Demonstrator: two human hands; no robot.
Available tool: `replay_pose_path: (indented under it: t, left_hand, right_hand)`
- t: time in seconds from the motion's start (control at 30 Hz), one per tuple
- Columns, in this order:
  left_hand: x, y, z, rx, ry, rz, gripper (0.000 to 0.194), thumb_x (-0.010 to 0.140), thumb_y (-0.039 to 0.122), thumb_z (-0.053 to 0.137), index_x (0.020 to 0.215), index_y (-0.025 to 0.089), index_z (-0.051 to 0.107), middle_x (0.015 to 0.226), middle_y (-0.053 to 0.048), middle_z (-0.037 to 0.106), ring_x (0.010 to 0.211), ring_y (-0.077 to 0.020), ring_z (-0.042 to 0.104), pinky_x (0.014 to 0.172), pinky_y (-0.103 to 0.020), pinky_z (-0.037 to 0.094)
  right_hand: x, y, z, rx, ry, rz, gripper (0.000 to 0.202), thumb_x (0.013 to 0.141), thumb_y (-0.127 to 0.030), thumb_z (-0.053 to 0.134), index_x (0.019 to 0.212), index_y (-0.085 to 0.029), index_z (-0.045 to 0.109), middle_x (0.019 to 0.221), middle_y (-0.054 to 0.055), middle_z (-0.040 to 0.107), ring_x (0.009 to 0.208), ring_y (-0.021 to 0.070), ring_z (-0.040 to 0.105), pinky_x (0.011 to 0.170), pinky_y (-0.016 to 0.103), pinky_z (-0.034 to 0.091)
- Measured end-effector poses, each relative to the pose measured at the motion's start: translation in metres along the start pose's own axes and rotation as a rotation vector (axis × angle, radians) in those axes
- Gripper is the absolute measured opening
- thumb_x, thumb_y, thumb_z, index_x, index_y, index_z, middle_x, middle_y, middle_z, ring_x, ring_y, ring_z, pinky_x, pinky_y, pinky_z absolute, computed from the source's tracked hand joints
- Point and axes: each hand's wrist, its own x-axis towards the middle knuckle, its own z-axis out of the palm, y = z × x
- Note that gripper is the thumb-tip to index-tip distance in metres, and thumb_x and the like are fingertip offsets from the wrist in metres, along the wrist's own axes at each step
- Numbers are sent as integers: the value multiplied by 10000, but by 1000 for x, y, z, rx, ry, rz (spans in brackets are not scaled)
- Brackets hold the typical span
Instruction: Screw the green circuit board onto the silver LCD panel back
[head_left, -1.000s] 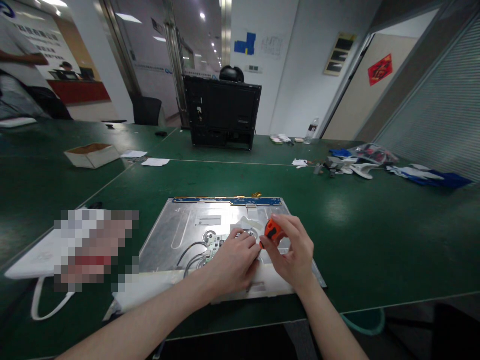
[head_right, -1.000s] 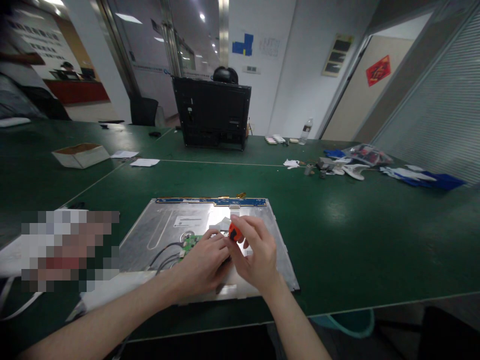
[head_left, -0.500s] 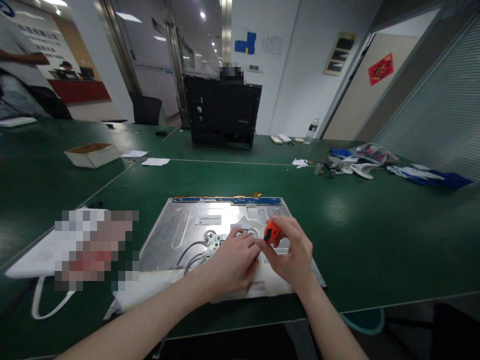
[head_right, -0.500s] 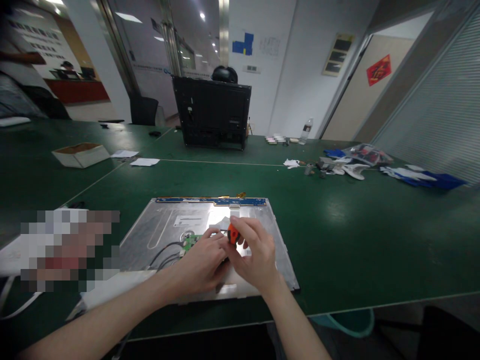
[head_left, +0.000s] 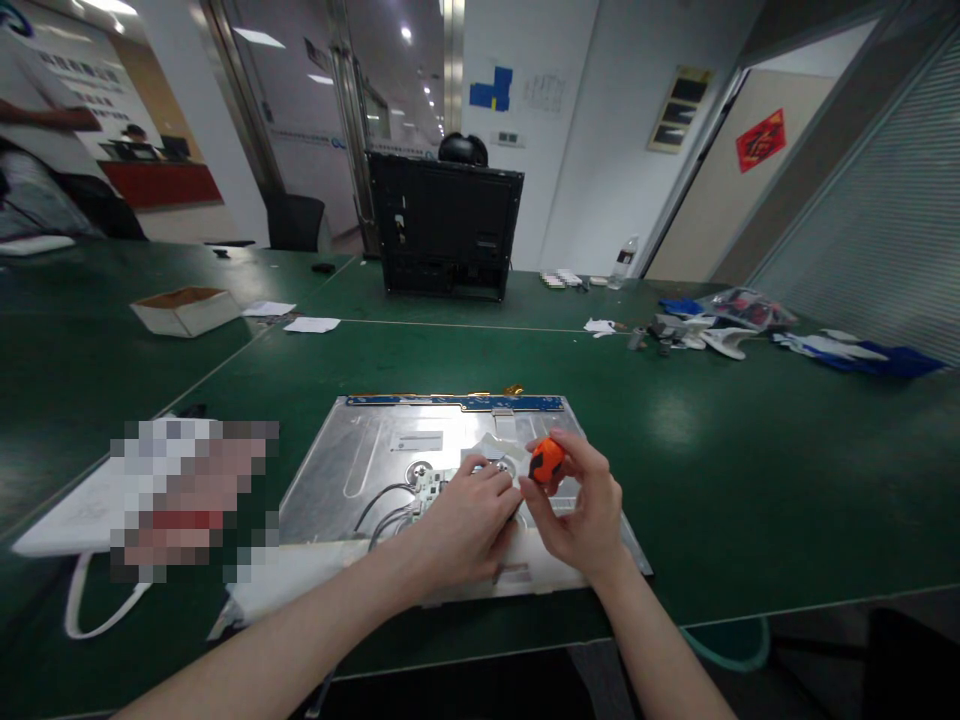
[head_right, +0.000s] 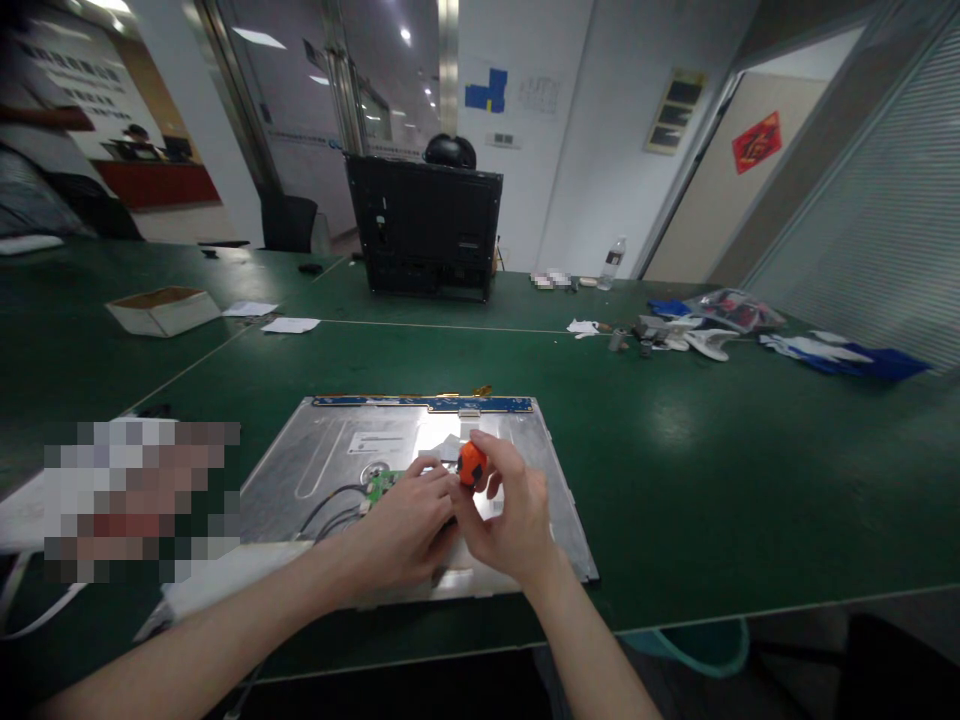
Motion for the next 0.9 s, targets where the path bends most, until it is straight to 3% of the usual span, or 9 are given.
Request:
replay_pose_path:
  t: [0.2,0.37,0.63,0.9]
  left_hand:
    - [0,0,0,11,21,12,151,833,206,479,944,173,576,971,-88,633,957,-246,559,959,-442,322]
    - [-1,-1,0,16,20,24,138,835,196,483,934,175,578,972,-91,632,961,-247,562,956,-446,327]
    - [0,0,0,10,-1,15,133,811,203,497,906,180,587,947,-83,630,940,-243,564,959,-448,325]
    - [-1,0,-2,3,-4,28,151,832,207,483,950,180,573,991,-92,626,962,-249,558,963,-454,315]
  right_hand:
    - [8,-2,-1,-116,-9,-70,561,827,-195,631,1342,-251,417,764,-15,569,525,96,500,453,227,451]
    - [4,-2,-1,-113,-9,-37,613,828,-177,595,1393,-219,360,671,-40,560,495,107,516,453,240,457]
    - [-1,1,1,-19,9,-20,592,796,-122,610,1327,-223,372,823,4,606,567,114,561,480,249,490]
    - [8,-3,-2,-75,64,-55,533,793,-135,650,1271,-263,453,905,18,544,563,79,484,453,220,458]
